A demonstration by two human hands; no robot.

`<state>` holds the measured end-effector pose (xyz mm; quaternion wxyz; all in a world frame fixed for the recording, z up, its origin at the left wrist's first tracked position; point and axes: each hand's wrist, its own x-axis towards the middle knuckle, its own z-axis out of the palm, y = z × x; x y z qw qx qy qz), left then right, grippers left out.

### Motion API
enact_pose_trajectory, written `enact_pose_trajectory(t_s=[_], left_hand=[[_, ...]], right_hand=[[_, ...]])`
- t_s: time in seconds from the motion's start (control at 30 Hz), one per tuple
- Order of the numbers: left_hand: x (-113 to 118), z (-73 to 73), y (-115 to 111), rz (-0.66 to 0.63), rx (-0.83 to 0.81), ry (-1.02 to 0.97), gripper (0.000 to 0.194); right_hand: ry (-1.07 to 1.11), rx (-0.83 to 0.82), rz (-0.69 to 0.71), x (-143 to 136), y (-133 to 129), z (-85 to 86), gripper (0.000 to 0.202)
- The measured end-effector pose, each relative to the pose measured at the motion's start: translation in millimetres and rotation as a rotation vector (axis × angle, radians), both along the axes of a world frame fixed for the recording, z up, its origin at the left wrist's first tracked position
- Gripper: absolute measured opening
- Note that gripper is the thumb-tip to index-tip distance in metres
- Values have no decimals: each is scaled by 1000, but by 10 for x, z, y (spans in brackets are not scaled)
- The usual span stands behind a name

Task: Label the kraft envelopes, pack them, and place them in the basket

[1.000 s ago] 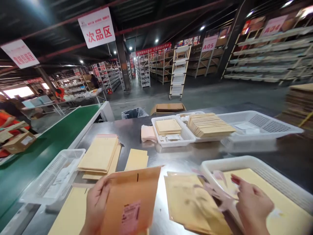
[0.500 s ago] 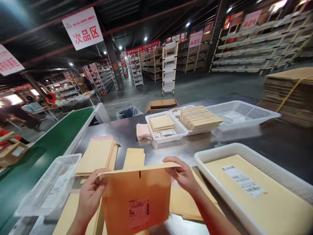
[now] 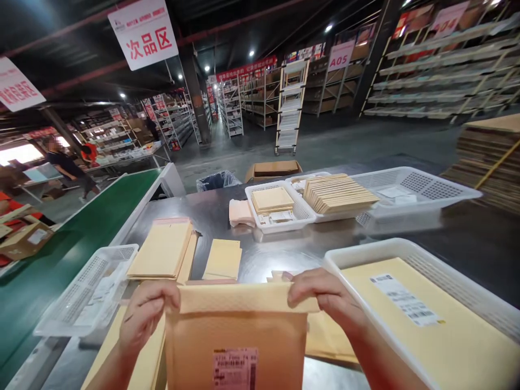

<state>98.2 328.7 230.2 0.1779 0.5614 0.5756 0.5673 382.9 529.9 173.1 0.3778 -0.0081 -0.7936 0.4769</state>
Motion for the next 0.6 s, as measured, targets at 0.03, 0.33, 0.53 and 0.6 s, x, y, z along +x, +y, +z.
enact_pose_trajectory(t_s=[0.03, 0.33, 0.53, 0.6], left_hand=[[25, -14, 16, 51, -13, 6, 23], [-25, -260, 18, 409, -3, 505, 27], [463, -344, 243, 52, 86, 819, 21], [554, -303, 274, -53, 112, 845, 19]], right_hand=[[-11, -10, -37, -25, -26, -20, 50], [-116, -191, -534, -95, 160, -366, 32], [-233, 528, -376, -544, -251, -86, 33], [-264, 655, -230, -646, -336, -30, 28]])
